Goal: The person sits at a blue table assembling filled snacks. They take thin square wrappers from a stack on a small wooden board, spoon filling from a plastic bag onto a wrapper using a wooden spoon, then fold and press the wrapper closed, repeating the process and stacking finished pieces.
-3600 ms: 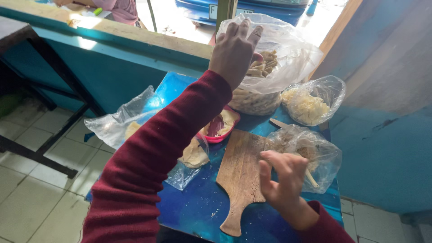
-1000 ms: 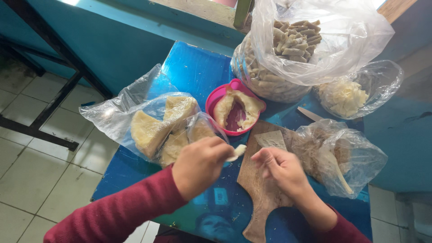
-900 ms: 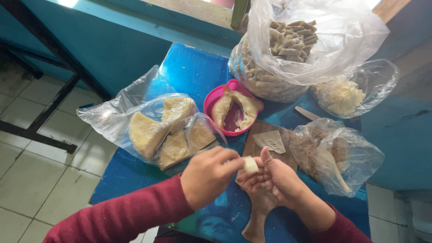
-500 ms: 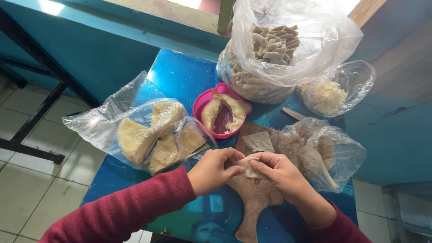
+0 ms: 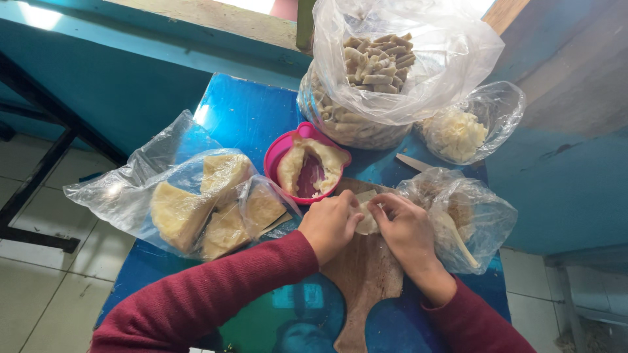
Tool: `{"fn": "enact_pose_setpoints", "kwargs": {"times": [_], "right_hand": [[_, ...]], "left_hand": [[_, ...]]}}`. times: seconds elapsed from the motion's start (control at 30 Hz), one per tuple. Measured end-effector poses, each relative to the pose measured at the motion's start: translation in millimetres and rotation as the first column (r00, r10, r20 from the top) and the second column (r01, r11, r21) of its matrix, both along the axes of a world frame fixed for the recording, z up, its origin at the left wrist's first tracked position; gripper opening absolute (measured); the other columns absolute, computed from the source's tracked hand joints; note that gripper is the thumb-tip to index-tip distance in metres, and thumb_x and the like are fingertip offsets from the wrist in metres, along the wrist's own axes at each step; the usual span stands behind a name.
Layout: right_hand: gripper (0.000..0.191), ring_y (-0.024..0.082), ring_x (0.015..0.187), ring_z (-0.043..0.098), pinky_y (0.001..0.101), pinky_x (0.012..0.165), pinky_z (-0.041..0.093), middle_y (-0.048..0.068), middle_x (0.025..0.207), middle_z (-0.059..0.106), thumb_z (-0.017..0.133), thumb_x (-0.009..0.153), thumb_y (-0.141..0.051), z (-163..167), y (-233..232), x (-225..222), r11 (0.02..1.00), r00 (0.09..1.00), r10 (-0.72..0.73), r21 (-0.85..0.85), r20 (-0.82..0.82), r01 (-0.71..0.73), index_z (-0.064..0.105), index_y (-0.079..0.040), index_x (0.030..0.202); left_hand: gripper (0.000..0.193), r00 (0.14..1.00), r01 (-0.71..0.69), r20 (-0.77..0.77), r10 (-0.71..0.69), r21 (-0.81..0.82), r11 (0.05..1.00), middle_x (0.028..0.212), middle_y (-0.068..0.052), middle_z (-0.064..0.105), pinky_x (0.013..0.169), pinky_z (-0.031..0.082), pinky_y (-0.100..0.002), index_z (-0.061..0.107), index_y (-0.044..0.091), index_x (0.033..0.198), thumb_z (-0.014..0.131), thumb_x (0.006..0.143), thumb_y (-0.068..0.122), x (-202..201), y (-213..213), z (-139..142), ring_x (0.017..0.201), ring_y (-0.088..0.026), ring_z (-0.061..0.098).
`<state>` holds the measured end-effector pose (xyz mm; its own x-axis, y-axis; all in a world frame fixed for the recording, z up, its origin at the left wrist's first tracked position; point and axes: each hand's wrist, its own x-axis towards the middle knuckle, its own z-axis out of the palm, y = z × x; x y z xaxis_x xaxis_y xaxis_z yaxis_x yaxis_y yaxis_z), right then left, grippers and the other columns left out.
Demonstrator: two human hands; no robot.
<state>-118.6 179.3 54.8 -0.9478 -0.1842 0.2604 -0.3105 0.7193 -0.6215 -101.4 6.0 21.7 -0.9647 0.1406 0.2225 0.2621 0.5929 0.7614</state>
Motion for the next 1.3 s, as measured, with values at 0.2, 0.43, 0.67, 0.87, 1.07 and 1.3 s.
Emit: {"fn": "enact_pose_setpoints", "kwargs": {"times": [0.2,0.43,0.67,0.87,1.07,1.3], "right_hand": [[0.021,0.026,0.071,0.072,0.0407,0.064,0.054,0.009,0.082,0.075,0.072,0.09,-0.029,1,-3,-3,0.994,0.999,-0.044,0.1,-0.026,0.047,0.076,-0.012,0.101],[0.029,0.028,0.076,0.07,0.0434,0.066,0.053,0.009,0.089,0.071,0.074,0.088,-0.035,-3,-2,-3,0.972,0.994,-0.102,0.208,-0.037,0.108,0.069,-0.01,0.103],[0.022,0.028,0.08,0.071,0.0431,0.071,0.053,0.008,0.097,0.072,0.07,0.092,-0.03,-7,6,-4,0.978,0.996,-0.088,0.187,-0.032,0.092,0.069,-0.01,0.101],[0.019,0.029,0.085,0.071,0.0437,0.073,0.054,0.007,0.095,0.072,0.073,0.087,-0.029,-3,9,3,0.968,0.998,-0.053,0.249,0.041,0.041,0.071,-0.012,0.095],[0.021,0.029,0.085,0.071,0.0433,0.073,0.053,0.007,0.095,0.072,0.072,0.087,-0.031,-1,7,4,0.966,0.998,-0.054,0.254,0.032,0.045,0.071,-0.012,0.095],[0.021,0.03,0.082,0.07,0.0436,0.069,0.053,0.008,0.097,0.071,0.072,0.09,-0.032,6,6,10,0.981,0.998,-0.034,0.187,-0.052,0.043,0.071,-0.011,0.095]], "left_hand": [[0.027,0.999,-0.012,-0.032,0.011,-0.04,0.999,0.093,-0.019,0.071,0.074,0.054,-0.05,0.059,0.003,0.11,0.068,0.092,0.021,-5,2,3,0.089,-0.04,0.069],[0.028,0.999,-0.019,-0.046,0.009,-0.228,0.973,0.094,-0.019,0.066,0.071,0.056,-0.047,0.057,0.0,0.101,0.068,0.093,0.025,-2,5,-2,0.089,-0.037,0.069],[0.029,0.997,-0.04,-0.08,0.018,-0.285,0.958,0.093,-0.018,0.065,0.071,0.057,-0.044,0.056,0.001,0.101,0.066,0.096,0.028,3,7,-8,0.088,-0.035,0.067],[0.022,0.994,-0.017,-0.106,-0.008,-0.227,0.974,0.094,-0.018,0.063,0.075,0.055,-0.046,0.054,0.001,0.106,0.063,0.095,0.018,6,3,-11,0.091,-0.036,0.065],[0.019,0.991,-0.027,-0.13,0.0,-0.205,0.978,0.094,-0.018,0.063,0.076,0.054,-0.047,0.054,0.002,0.107,0.061,0.095,0.014,9,1,-8,0.09,-0.037,0.065],[0.028,0.98,-0.078,-0.201,0.008,-0.345,0.935,0.094,-0.019,0.062,0.073,0.054,-0.045,0.057,0.001,0.102,0.066,0.096,0.027,32,-15,11,0.087,-0.035,0.064]]}}
